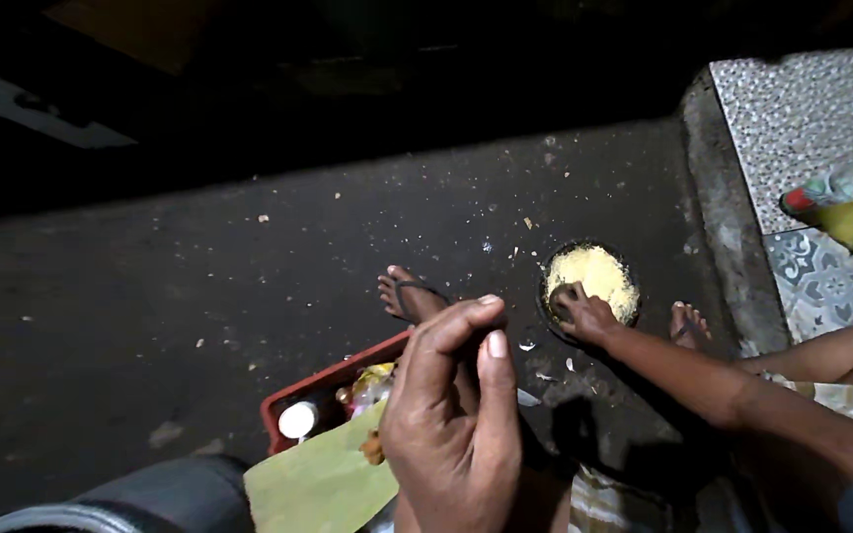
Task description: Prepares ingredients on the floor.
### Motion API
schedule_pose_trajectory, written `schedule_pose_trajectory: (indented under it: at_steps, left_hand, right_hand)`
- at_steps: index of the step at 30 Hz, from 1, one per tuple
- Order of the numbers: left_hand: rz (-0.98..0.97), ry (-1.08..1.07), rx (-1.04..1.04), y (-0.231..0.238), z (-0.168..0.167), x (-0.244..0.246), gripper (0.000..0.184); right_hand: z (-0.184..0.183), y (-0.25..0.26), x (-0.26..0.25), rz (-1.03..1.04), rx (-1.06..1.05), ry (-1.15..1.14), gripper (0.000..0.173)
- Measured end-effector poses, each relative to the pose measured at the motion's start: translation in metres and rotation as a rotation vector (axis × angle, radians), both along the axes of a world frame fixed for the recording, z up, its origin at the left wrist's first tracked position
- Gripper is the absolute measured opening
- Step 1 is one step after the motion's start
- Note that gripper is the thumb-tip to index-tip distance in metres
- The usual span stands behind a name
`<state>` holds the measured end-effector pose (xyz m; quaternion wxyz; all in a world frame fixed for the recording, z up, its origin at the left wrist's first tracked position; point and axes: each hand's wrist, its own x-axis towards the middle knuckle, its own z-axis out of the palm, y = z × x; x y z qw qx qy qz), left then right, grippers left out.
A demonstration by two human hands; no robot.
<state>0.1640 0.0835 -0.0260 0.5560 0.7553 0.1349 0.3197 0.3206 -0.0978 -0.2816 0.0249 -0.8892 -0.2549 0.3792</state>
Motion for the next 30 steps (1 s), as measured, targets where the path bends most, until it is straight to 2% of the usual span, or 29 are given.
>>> schedule_pose_trajectory:
  at_steps: [2, 4, 7, 9, 10, 14, 17, 21, 22, 26, 28, 30]
  left_hand:
    - [0.004, 0.004, 0.001, 0.001, -0.001, 0.0, 0.018]
    - [0.006, 0.019, 0.004, 0.0, -0.002, -0.001, 0.018]
    - [-0.006, 0.021, 0.015, -0.002, -0.002, 0.004, 0.019]
    - [0.0, 0.01, 0.029, -0.003, 0.0, 0.009, 0.019]
    - [0.005, 0.002, 0.035, -0.004, 0.0, 0.011, 0.019]
    - [-0.002, 0.003, 0.015, -0.005, -0.001, 0.009, 0.019]
    - [-0.004, 0.007, 0.02, -0.002, -0.002, 0.007, 0.019]
    - [-0.011, 0.008, 0.042, -0.003, -0.002, 0.011, 0.021]
    - [-0.012, 0.013, 0.039, -0.005, -0.003, 0.012, 0.021]
    - [-0.006, 0.023, 0.035, -0.005, -0.003, 0.011, 0.021]
    - [-0.013, 0.017, 0.026, -0.003, -0.003, 0.009, 0.021]
    - [-0.016, 0.022, 0.028, -0.002, -0.002, 0.01, 0.022]
  right_hand:
    - [-0.002, -0.007, -0.004, 0.07, 0.002, -0.004, 0.053]
    - [-0.007, -0.001, 0.008, -0.022, 0.046, -0.068, 0.049]
    - [-0.01, 0.016, 0.028, -0.151, 0.085, -0.148, 0.056]
    - [0.0, 0.02, 0.03, -0.225, 0.093, -0.097, 0.058]
    - [0.008, 0.023, 0.029, -0.219, 0.083, -0.047, 0.059]
    - [0.002, 0.002, -0.003, 0.142, 0.017, 0.011, 0.056]
    - [-0.01, 0.0, 0.012, 0.038, 0.029, -0.056, 0.054]
    - [0.001, 0.027, 0.027, -0.167, 0.051, -0.076, 0.06]
    - [0.006, 0.026, 0.021, -0.155, 0.046, -0.032, 0.06]
    - [0.007, 0.0, -0.009, 0.229, -0.026, 0.053, 0.058]
    - [-0.003, -0.016, 0.0, 0.218, -0.014, 0.022, 0.053]
    - [-0.011, -0.012, 0.018, 0.102, 0.021, -0.074, 0.054]
